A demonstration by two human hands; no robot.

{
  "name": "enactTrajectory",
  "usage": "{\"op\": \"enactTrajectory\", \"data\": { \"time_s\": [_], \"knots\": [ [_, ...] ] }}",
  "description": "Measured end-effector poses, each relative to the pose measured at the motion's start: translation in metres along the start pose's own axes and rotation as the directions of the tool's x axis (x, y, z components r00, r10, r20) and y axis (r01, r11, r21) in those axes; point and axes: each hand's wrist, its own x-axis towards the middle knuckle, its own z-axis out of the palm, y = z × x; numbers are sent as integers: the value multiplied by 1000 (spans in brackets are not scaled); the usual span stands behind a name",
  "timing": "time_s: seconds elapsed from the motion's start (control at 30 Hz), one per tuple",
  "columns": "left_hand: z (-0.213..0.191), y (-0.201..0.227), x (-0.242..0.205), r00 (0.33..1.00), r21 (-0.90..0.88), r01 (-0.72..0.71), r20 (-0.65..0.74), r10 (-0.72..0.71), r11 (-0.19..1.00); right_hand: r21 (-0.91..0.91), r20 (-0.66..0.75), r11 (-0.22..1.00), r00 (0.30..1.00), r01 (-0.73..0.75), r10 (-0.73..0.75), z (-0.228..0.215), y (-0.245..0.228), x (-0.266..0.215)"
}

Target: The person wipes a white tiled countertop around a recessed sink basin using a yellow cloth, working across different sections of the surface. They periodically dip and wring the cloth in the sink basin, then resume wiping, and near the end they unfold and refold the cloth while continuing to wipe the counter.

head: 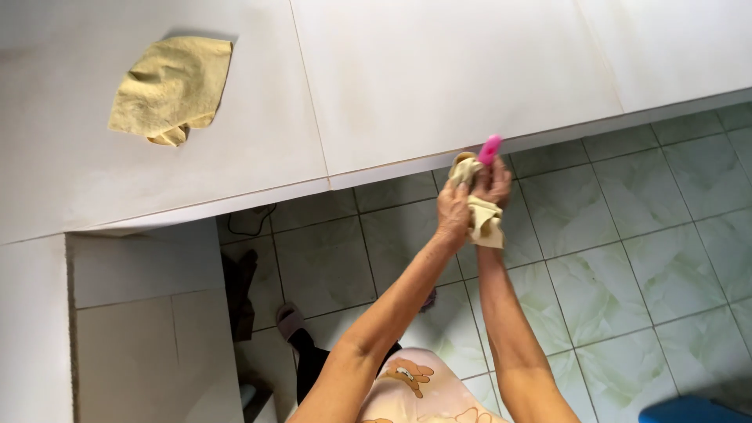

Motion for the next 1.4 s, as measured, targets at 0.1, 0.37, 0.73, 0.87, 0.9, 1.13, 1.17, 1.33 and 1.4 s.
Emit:
{"op": "enactTrajectory", "data": {
  "time_s": [0.1,0.37,0.73,0.87,0.9,1.13,1.17,1.33,1.4],
  "knots": [
    [-20,-37,30,994,-184,93,-46,-103,979,19,12,1000,1000,-2,1,28,12,5],
    [-42,-58,37,993,-309,71,-68,-96,949,106,-39,983,988,-148,153,41,26,1],
    [-140,1,-25,985,-537,165,54,-162,827,-54,27,992,993,-114,116,54,46,-1],
    [-216,66,-55,991,-501,133,55,-122,855,-62,4,995,997,-73,73,58,37,-2],
    [-235,87,-61,994,-510,103,33,-100,854,-112,-13,993,999,-34,32,60,32,-3],
    [-388,214,-107,954,-285,-214,-265,138,934,-353,-180,935,982,-10,-58,94,-30,-43],
    [-413,227,-110,950,-281,-219,-281,138,934,-347,-165,938,985,-8,-53,112,-48,-56],
    [-523,298,-133,781,200,-372,-460,422,906,-297,22,919,964,259,-264,212,-117,-135],
    [-560,321,-139,690,399,-396,-466,554,827,-252,129,913,946,320,-296,252,-181,-163]
  ]
}}
